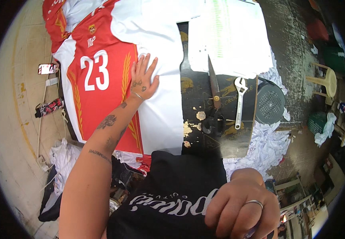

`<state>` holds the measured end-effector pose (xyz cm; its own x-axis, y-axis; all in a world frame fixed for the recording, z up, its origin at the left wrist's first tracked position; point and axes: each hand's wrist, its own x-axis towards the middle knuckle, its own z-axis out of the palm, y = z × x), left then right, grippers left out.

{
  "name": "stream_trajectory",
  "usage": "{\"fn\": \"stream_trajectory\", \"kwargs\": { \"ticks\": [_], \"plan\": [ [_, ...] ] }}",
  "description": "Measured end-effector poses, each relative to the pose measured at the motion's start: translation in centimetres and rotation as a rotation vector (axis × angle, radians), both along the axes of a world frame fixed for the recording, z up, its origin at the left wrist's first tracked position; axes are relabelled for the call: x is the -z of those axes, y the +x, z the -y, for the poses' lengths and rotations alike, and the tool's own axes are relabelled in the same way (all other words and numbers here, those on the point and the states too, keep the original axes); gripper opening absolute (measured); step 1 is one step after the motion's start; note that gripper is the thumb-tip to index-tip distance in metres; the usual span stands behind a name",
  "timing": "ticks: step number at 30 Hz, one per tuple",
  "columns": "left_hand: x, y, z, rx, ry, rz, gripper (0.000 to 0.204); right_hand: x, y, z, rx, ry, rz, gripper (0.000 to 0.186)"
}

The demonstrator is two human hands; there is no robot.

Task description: The person cuts the side seams of several red and white soccer jerseys using large shears. After cutting each jersey, they flip it over to show the back and write on a clipboard with a blue pen. The person repeats this process for multiple jerseys.

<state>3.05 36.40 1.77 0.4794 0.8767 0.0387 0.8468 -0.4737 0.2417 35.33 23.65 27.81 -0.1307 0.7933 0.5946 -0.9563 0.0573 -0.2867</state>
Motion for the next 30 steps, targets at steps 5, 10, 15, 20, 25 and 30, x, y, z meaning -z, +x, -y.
{"fn": "stream_trajectory", "kwargs": {
  "ticks": [5, 10, 15, 20, 25, 30],
  "plan": [
    [0.1, -0.1, -0.2, -0.003, -0.003, -0.039, 0.07, 1.8, 2.0, -0.6, -0.118, 0.206, 0.142, 0.019],
    [0.1, -0.1, -0.2, -0.008, -0.005, -0.01, 0.069, 7.0, 2.9, 1.1, -0.14, 0.1, 0.63, 0.011],
    [0.0, -0.1, -0.2, -0.008, 0.001, -0.018, 0.07, 13.1, 5.2, 1.0, 0.246, -0.24, 1.2, 0.007],
    [0.1, -0.1, -0.3, -0.019, -0.017, -0.021, 0.071, 17.1, 7.9, -3.4, 0.769, -0.686, 1.219, 0.031],
    [0.1, 0.0, -0.2, -0.021, -0.023, -0.009, 0.072, 20.1, 8.0, -7.7, 1.088, -0.574, 1.677, 0.023],
    [0.0, 0.0, -0.3, -0.023, -0.023, 0.001, 0.071, 22.4, 6.3, -8.7, 1.249, -0.226, 1.958, 0.02]
  ]
}}
